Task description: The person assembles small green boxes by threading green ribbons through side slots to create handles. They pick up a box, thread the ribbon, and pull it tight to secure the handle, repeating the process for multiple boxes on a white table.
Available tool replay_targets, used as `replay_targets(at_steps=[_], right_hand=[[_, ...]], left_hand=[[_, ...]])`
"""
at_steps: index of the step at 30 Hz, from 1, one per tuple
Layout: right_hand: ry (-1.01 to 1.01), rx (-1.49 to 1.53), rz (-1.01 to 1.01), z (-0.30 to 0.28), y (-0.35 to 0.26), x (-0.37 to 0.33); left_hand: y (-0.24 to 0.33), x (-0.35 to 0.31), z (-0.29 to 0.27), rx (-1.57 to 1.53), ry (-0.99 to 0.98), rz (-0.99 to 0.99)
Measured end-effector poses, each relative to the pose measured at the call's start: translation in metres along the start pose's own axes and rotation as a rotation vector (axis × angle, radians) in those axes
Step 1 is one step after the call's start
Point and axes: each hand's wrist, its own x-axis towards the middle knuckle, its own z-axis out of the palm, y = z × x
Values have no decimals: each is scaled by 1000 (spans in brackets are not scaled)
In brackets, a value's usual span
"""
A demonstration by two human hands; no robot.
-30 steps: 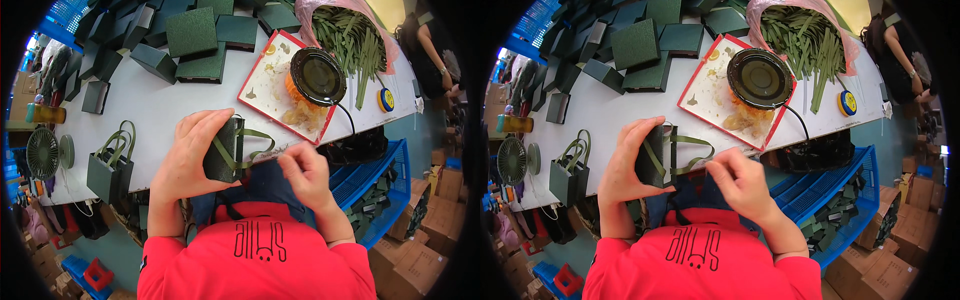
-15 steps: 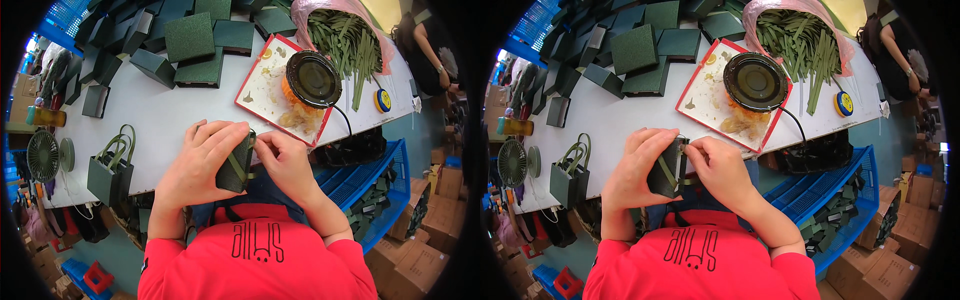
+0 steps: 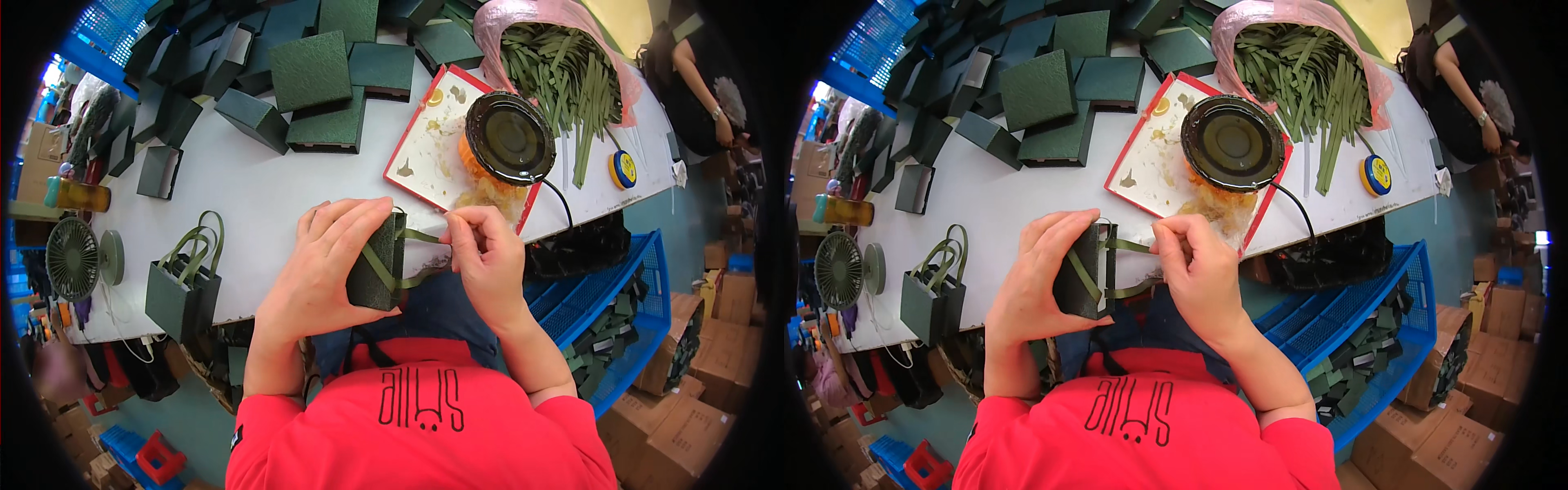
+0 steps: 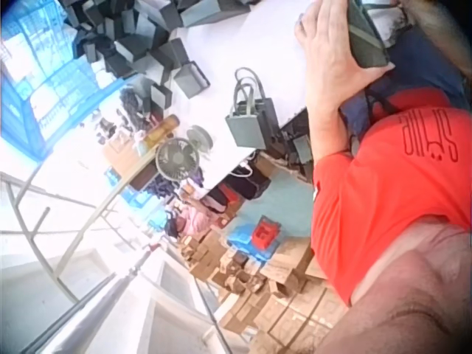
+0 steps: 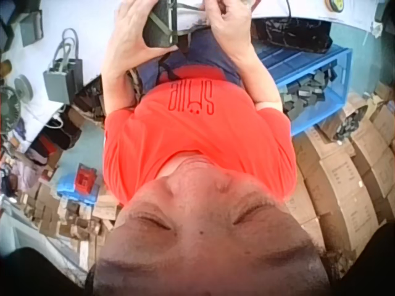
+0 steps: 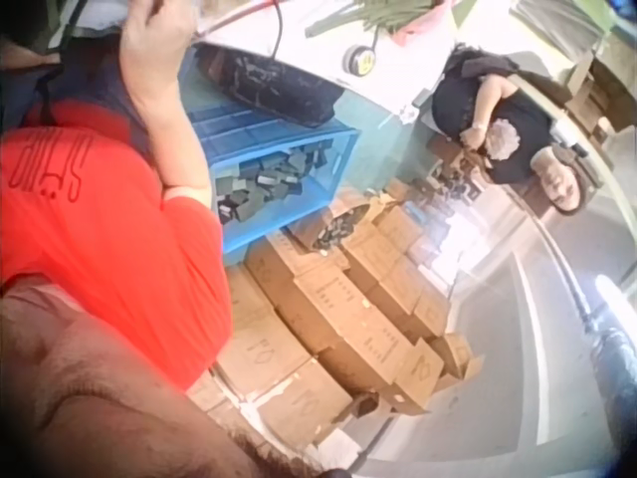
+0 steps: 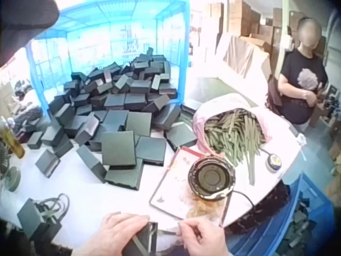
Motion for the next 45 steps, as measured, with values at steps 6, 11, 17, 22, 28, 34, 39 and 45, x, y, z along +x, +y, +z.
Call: replay_targets(at_steps=[6, 11, 17, 22, 28, 34, 39, 45], right_hand=[[-36, -23, -26, 1, -4, 2], [-143, -156, -60, 10, -5, 4], [-203, -161, 21, 11, -9, 8], [-178, -76, 110, 8, -7, 7], [-170, -70, 71, 9, -2, 6], [-197, -208, -52, 15, -2, 8], [-150, -226, -98, 18, 10, 8], [56, -277, -194, 16, 12, 10]], left_hand=[[0, -1, -2, -24, 10, 28], [1, 1, 2, 47, -40, 63], [6, 2, 5, 83, -86, 56], [1, 2, 5, 38, -63, 48], [0, 1, 5, 23, -50, 42], [6, 4, 5, 102, -94, 36], [6, 5, 10, 153, -66, 54], [0, 2, 8, 100, 7, 2]])
